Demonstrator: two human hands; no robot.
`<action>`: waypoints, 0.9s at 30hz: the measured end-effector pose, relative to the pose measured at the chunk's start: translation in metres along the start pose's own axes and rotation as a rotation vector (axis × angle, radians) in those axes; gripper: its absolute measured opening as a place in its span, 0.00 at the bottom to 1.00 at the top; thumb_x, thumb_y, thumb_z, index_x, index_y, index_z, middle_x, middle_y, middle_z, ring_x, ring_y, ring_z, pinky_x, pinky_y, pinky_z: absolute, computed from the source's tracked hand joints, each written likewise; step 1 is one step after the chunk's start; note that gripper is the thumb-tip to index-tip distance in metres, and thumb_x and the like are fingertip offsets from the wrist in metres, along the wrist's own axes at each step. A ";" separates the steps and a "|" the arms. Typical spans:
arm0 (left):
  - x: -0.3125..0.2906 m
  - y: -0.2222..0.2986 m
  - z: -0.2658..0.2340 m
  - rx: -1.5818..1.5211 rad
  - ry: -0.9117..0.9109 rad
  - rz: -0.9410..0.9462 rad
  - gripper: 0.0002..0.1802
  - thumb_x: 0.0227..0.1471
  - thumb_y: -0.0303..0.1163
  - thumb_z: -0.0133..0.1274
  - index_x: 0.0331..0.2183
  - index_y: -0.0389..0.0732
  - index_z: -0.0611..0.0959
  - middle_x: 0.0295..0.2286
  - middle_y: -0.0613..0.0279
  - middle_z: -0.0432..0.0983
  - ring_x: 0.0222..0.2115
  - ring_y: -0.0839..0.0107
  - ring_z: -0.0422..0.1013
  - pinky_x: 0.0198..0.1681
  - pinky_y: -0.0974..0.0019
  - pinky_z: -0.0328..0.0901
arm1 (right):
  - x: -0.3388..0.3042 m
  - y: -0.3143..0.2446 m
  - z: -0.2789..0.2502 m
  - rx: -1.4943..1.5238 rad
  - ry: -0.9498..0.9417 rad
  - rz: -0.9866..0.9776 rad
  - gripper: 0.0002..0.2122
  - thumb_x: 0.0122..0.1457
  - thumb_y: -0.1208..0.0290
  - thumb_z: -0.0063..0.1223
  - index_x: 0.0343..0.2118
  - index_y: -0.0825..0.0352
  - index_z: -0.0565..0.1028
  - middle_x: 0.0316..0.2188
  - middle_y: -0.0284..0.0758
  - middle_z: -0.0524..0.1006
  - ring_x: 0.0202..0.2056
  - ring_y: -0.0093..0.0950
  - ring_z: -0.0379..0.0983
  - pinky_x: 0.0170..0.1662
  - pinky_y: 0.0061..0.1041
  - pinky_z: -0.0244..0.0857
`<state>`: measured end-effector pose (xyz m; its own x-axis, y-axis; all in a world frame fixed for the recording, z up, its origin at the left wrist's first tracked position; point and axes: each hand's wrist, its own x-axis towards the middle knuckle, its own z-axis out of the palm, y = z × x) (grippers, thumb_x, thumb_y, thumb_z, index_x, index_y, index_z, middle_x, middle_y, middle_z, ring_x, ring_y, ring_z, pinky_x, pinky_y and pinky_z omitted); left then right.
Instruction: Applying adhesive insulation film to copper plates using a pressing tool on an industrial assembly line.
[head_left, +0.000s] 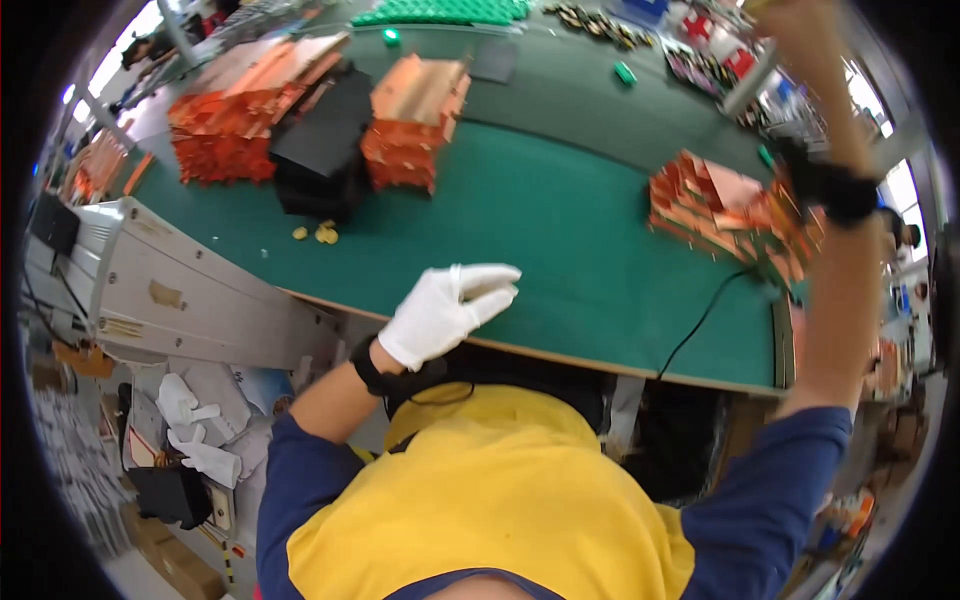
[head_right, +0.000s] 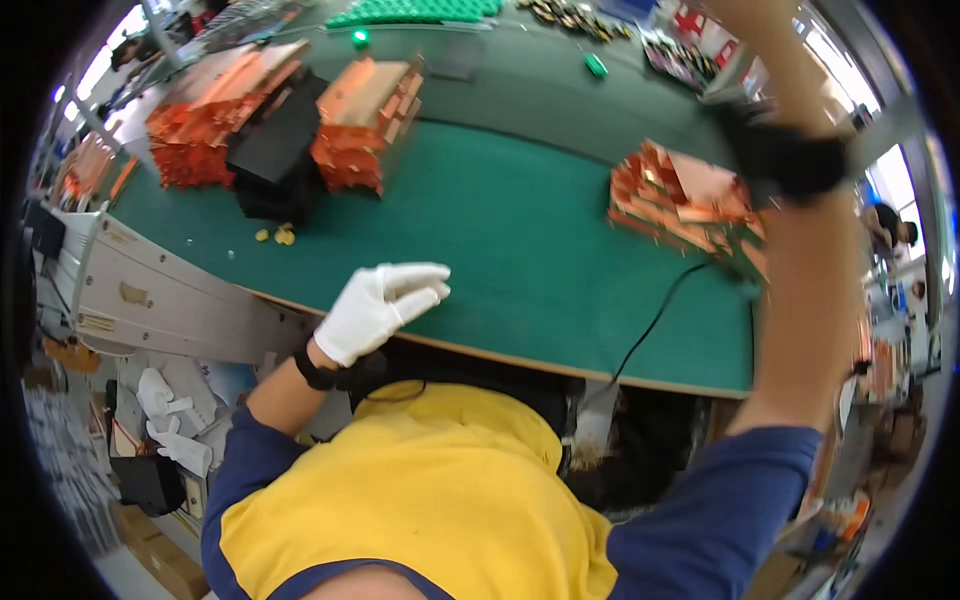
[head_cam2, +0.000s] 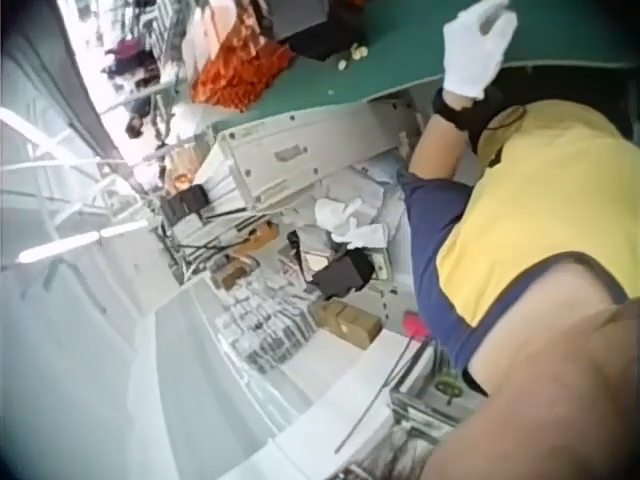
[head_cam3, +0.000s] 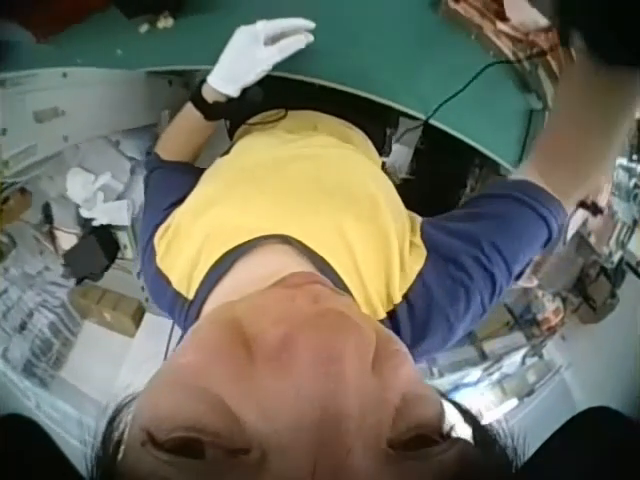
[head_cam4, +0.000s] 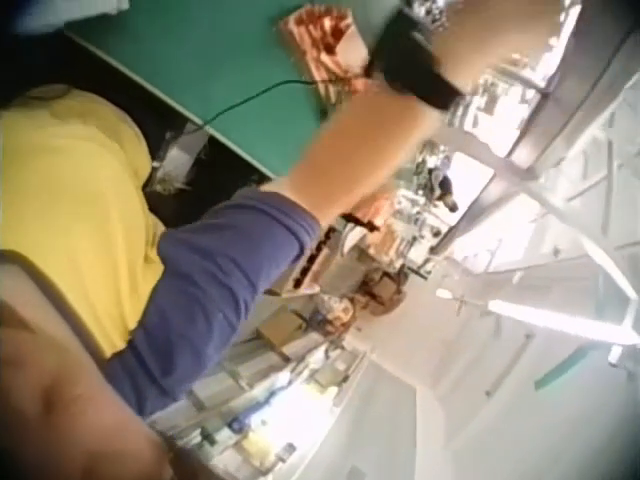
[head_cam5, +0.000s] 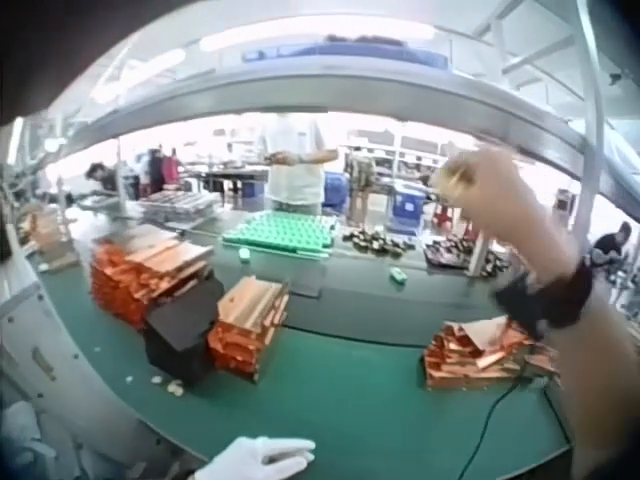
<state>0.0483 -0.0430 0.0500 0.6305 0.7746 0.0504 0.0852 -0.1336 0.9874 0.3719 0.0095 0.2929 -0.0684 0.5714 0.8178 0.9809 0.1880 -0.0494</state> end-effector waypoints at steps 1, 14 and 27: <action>-0.003 -0.013 -0.014 0.130 0.080 0.010 0.14 0.55 0.26 0.55 0.44 0.33 0.80 0.33 0.57 0.81 0.34 0.74 0.76 0.42 0.72 0.69 | 0.003 0.054 0.075 -0.374 -0.102 -0.515 0.14 0.54 0.62 0.57 0.40 0.65 0.77 0.24 0.36 0.79 0.19 0.25 0.73 0.24 0.29 0.64; 0.003 -0.071 -0.054 0.805 0.518 0.309 0.11 0.47 0.24 0.58 0.37 0.40 0.82 0.18 0.59 0.72 0.18 0.61 0.68 0.23 0.61 0.63 | -0.059 0.022 0.434 0.163 -0.284 0.600 0.20 0.57 0.54 0.52 0.21 0.68 0.80 0.12 0.35 0.75 0.15 0.28 0.72 0.24 0.32 0.68; 0.000 -0.068 -0.053 0.739 0.534 0.376 0.12 0.46 0.23 0.58 0.37 0.40 0.83 0.18 0.62 0.72 0.18 0.63 0.68 0.22 0.61 0.62 | -0.021 -0.057 0.279 0.903 -0.881 0.665 0.15 0.58 0.62 0.49 0.24 0.68 0.80 0.11 0.27 0.68 0.09 0.16 0.55 0.13 0.19 0.45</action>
<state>0.0016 -0.0017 -0.0095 0.3000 0.7553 0.5827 0.5256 -0.6406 0.5597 0.2668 0.2094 0.1185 -0.0665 0.9925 -0.1026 0.4472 -0.0623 -0.8923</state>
